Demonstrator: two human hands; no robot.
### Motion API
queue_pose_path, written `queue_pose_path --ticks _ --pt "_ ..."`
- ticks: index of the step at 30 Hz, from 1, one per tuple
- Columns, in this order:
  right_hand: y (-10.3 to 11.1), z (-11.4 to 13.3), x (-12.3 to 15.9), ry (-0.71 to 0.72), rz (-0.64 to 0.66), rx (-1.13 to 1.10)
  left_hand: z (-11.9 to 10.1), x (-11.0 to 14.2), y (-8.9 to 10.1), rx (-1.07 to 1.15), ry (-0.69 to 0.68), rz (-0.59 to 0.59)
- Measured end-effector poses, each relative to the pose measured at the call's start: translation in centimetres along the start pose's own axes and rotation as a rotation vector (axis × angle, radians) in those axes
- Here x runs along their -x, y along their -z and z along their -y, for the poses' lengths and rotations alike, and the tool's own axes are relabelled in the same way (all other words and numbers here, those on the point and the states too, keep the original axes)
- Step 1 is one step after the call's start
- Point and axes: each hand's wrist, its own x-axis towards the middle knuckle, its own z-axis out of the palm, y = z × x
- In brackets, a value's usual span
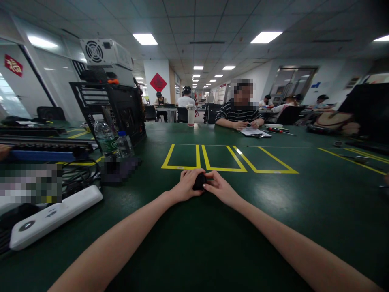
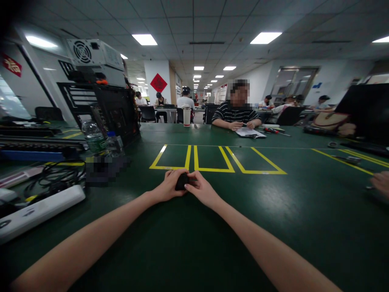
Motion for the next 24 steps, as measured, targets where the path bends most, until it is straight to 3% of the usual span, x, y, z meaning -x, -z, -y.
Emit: queue_pose_path --ticks 6,9,15,24 --pt "0.1 -0.6 -0.6 -0.063 -0.089 -0.004 -0.1 0.0 0.1 -0.005 0.007 0.010" --pt "0.3 -0.7 -0.7 -0.106 -0.049 0.002 -0.1 0.1 0.1 -0.008 0.016 0.012" --pt "0.2 -0.8 -0.4 0.028 0.006 -0.066 0.3 0.0 -0.3 0.000 -0.001 0.002" --pt "0.1 -1.1 -0.8 -0.051 -0.087 -0.017 0.4 -0.1 -0.4 0.008 0.011 0.000"
